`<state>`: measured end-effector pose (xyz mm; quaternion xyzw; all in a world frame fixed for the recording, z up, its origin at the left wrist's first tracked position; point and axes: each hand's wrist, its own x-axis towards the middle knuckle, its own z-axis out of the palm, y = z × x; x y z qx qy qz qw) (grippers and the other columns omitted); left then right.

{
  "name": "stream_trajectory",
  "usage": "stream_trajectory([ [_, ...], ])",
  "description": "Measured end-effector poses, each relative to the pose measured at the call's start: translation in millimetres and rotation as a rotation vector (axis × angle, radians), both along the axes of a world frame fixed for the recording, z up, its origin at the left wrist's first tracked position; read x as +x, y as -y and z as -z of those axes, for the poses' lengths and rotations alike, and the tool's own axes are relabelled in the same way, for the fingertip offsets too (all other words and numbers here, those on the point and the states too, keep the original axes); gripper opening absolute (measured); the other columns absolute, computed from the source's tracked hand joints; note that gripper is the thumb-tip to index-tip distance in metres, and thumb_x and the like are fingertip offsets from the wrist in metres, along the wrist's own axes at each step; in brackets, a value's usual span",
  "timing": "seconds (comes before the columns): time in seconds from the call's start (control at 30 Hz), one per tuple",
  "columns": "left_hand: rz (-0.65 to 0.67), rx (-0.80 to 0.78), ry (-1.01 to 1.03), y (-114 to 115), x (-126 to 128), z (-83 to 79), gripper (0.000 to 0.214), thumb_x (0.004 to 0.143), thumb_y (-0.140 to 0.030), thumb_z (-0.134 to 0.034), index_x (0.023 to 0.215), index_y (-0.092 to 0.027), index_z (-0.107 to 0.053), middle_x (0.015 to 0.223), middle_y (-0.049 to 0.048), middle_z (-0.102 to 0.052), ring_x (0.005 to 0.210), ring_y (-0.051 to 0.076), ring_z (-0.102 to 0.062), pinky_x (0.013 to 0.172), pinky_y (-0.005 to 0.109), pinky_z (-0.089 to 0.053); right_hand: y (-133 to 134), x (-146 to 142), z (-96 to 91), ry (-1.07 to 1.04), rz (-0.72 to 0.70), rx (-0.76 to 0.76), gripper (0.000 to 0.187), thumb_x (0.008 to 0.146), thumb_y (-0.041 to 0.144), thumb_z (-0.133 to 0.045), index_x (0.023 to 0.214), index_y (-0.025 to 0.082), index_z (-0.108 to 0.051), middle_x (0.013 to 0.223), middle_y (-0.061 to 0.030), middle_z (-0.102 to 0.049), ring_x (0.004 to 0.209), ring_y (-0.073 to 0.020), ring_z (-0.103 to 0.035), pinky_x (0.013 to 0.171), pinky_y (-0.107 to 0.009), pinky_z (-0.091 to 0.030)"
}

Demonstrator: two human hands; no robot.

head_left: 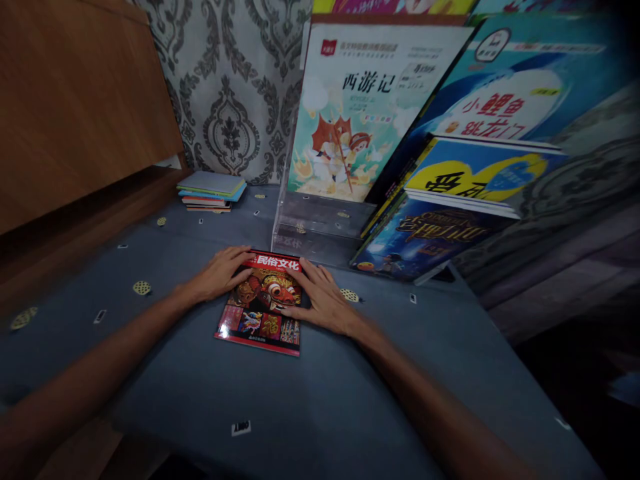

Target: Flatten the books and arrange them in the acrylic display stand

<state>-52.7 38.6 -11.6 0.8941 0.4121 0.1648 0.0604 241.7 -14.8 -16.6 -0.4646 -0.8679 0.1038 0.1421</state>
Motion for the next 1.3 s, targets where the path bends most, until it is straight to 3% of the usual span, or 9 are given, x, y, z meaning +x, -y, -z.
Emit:
stream_trajectory([
  [0.27,-0.005,0.002,0.008,0.8,0.6,0.9,0.045,0.102,-0.043,-0.04,0.135,-0.016,-0.056,0.148,0.0149,-0.051,0.138,0.027,-0.046,0.117,0.048,-0.036,0.2,0.3,-0.9,0.014,0.002,0.02,0.093,0.082,0.081,-0.053,0.155,0.025,-0.037,0.163,-0.0189,-0.031,0.15,-0.0397,-0.029,0.116,-0.066,-0.03],
  [0.57,0.035,0.037,0.056,3.5,1.6,-5.4,0.043,0.101,-0.043,-0.042,0.132,-0.019,-0.059,0.134,0.0134,-0.058,0.122,0.026,-0.055,0.108,0.045,-0.044,4.3,-4.3,-9.8,0.026,0.02,0.018,0.09,0.086,0.078,-0.049,0.152,0.018,-0.043,0.158,-0.0233,-0.036,0.147,-0.0393,-0.034,0.116,-0.062,-0.031],
  [0.83,0.017,0.012,0.003,-7.3,-10.5,-6.2,0.04,0.101,-0.037,-0.042,0.132,-0.019,-0.06,0.139,0.0107,-0.062,0.134,0.026,-0.051,0.116,0.05,-0.037,22.5,-12.2,-9.8,-0.055,-0.016,0.121,0.07,0.089,0.066,-0.058,0.143,0.023,-0.052,0.146,-0.018,-0.051,0.135,-0.0359,-0.047,0.112,-0.06,-0.038],
  [1.03,0.006,0.015,0.05,-10.7,-13.7,-0.8,0.039,0.101,-0.032,-0.038,0.133,-0.022,-0.059,0.138,0.0079,-0.063,0.133,0.023,-0.053,0.115,0.047,-0.039,28.8,-18.0,-16.9,-0.174,-0.04,0.117,0.041,0.095,0.043,-0.055,0.131,0.023,-0.061,0.115,-0.0116,-0.067,0.107,-0.0291,-0.06,0.097,-0.052,-0.05],
  [1.2,0.013,0.041,0.068,-8.1,-12.0,1.2,0.038,0.102,-0.031,-0.037,0.131,-0.021,-0.06,0.137,0.0088,-0.062,0.13,0.023,-0.053,0.112,0.046,-0.04,24.0,-16.3,-10.2,-0.173,-0.009,0.135,0.045,0.096,0.043,-0.052,0.136,0.022,-0.056,0.137,-0.015,-0.059,0.125,-0.0318,-0.054,0.106,-0.056,-0.044],
  [1.3,0.009,0.074,0.027,-5.5,-10.5,-2.3,0.038,0.102,-0.031,-0.036,0.127,-0.02,-0.062,0.124,0.0116,-0.062,0.115,0.024,-0.056,0.103,0.042,-0.045,24.2,-16.4,-10.1,-0.167,-0.023,0.115,0.044,0.096,0.042,-0.052,0.134,0.02,-0.057,0.131,-0.015,-0.063,0.122,-0.0315,-0.056,0.104,-0.054,-0.045],
])
